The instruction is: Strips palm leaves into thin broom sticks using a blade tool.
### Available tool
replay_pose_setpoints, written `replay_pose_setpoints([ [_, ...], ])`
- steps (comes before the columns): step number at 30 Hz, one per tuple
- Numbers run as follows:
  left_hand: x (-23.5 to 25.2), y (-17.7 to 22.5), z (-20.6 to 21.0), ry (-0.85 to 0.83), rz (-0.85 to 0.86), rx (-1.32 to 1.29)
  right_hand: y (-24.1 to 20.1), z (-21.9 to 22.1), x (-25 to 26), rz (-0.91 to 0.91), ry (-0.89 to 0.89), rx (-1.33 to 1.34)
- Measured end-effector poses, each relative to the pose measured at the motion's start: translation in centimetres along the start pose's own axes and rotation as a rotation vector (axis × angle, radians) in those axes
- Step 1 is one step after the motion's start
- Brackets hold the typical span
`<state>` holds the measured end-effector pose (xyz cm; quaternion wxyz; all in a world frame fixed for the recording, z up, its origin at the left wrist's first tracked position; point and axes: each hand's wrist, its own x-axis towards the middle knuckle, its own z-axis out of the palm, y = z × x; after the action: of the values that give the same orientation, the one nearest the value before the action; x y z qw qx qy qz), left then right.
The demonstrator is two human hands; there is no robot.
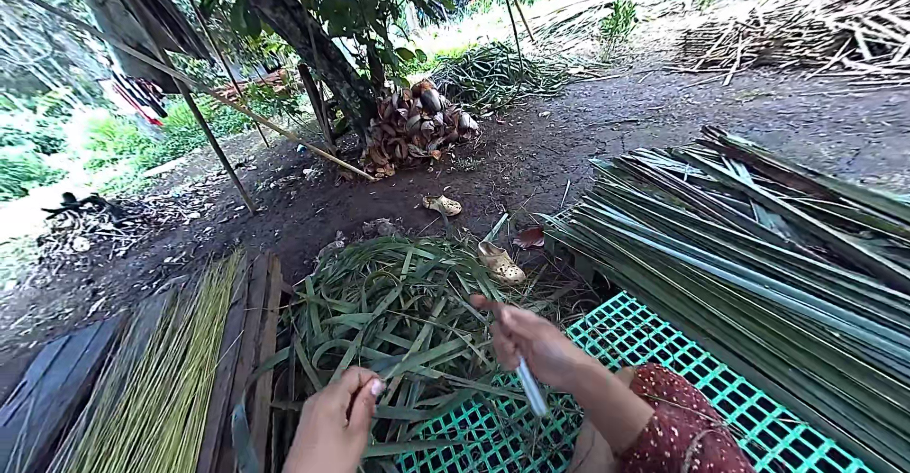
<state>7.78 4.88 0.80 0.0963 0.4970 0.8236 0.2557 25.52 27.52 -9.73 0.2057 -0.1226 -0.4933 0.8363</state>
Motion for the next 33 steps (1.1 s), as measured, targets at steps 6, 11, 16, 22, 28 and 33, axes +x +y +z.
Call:
replay_pose_setpoints([
  [6, 0.4, 0.7, 0.3, -0.158, 0.034, -0.044, 1.5, 3.7, -0.5, -0.118, -0.016, 0.164],
  [11, 0.6, -2.1, -1.3, -0.111, 0.025, 0.002, -0.9, -2.5, -1.2, -0.232, 0.285, 0.159],
  [16, 0.3, -8.0, -4.6, -0.027, -0.085, 0.108, -5.4, -13.5, -4.0, -0.343, 0.680, 0.213],
  [22, -0.7, -14.2, -7.6, 0.457, -0.422, 0.050, -8.6, -20.8, -8.4, -0.526, 0.976, 0.398],
  [28, 3.5, -5.5, -3.0, 0.577, -0.049, -0.362, -3.4, -8.5, -6.1, -0.204, 0.420, 0.031],
  [33, 4.7, 1.4, -0.6, 0.577, 0.252, -0.592, 0.3, 2.4, -4.6, -0.055, -0.131, 0.133],
])
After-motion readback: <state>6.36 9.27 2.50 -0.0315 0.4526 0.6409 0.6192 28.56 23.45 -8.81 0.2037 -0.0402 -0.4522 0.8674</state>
